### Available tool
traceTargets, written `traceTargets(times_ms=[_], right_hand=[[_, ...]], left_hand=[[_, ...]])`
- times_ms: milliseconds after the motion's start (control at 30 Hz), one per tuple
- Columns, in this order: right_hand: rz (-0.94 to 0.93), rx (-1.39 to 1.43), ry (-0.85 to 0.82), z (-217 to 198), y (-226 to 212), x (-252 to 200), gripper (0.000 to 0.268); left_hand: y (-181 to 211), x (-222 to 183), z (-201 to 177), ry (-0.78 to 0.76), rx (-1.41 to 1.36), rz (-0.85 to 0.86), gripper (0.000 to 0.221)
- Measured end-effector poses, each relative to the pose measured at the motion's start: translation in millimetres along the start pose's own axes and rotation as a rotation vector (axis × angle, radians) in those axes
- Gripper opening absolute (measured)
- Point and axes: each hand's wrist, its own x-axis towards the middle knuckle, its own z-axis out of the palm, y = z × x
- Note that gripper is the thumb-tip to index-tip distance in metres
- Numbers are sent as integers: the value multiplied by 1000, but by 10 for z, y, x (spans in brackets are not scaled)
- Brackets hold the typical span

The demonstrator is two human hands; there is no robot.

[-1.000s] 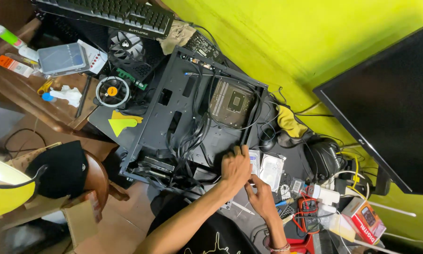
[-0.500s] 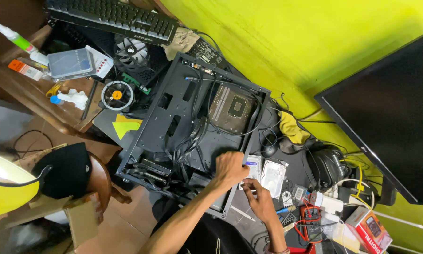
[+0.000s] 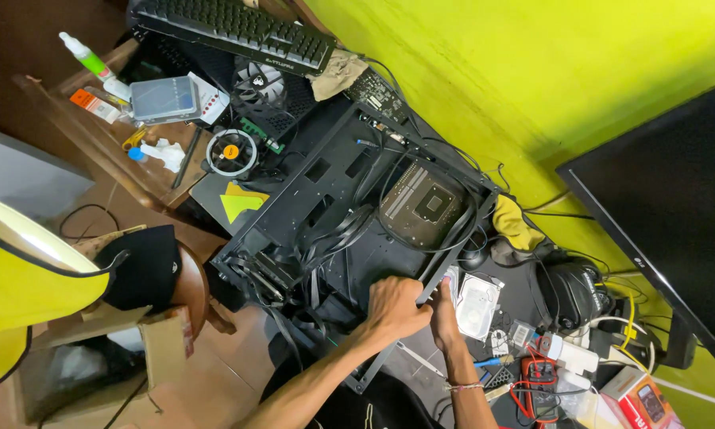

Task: Connect internal cables and install a storage drive inside a computer case

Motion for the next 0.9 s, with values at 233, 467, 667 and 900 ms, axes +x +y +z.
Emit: traceTargets(times_ms=[233, 467, 667, 900], right_hand=[[73, 187, -15, 136, 96, -187, 60], [13, 253, 149, 149, 47, -361, 63], [-72, 267, 289, 171, -54, -602, 53], [-177, 267, 459, 158, -178, -858, 42]], left_hand=[[211, -141, -382, 18, -49, 23, 28], [349, -194, -531, 9, -128, 1, 31], [398, -259, -501, 9, -209, 21, 31], [535, -354, -653, -42, -280, 23, 29]])
